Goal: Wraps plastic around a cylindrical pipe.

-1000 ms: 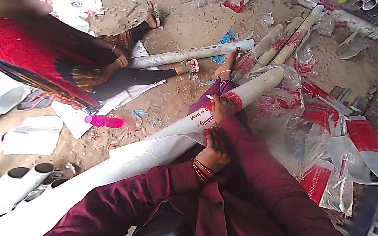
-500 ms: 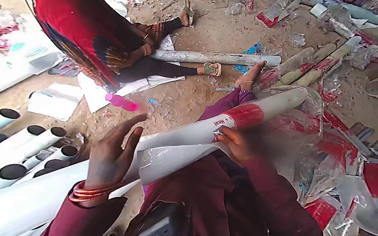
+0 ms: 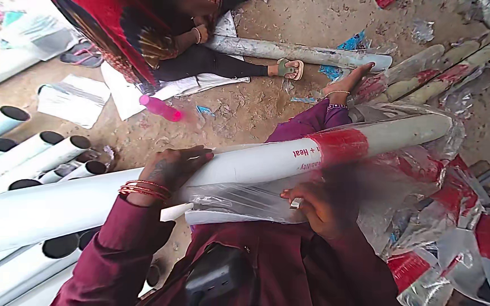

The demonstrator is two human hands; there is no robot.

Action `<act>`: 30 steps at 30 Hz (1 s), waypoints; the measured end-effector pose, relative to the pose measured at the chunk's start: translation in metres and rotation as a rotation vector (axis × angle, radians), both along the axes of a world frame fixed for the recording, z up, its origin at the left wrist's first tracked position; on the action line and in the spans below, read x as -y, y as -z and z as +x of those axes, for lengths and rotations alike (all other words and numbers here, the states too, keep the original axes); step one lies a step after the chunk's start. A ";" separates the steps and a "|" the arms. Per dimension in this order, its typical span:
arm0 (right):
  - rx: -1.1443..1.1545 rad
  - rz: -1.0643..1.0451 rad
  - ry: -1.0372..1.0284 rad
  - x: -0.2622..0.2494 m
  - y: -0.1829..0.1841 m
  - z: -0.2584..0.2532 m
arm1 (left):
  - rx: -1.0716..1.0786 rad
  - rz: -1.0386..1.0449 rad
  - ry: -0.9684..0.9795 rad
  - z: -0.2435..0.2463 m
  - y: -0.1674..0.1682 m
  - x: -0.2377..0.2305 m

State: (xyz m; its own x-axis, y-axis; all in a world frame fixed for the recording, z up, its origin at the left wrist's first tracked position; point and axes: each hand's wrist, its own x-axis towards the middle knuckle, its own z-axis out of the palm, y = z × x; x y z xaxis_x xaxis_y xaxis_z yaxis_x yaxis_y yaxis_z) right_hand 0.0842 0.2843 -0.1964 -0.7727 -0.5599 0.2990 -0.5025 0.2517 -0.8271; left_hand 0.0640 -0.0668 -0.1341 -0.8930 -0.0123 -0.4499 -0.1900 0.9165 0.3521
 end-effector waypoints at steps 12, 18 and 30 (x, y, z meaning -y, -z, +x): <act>-0.115 0.085 0.070 0.001 0.011 0.006 | -0.343 0.077 0.245 -0.013 0.021 -0.002; -0.168 0.070 0.098 -0.003 0.016 0.002 | -0.458 0.130 0.429 -0.008 0.024 -0.003; -0.193 -0.048 0.180 -0.009 0.026 -0.004 | -0.391 0.061 0.447 -0.004 0.016 -0.017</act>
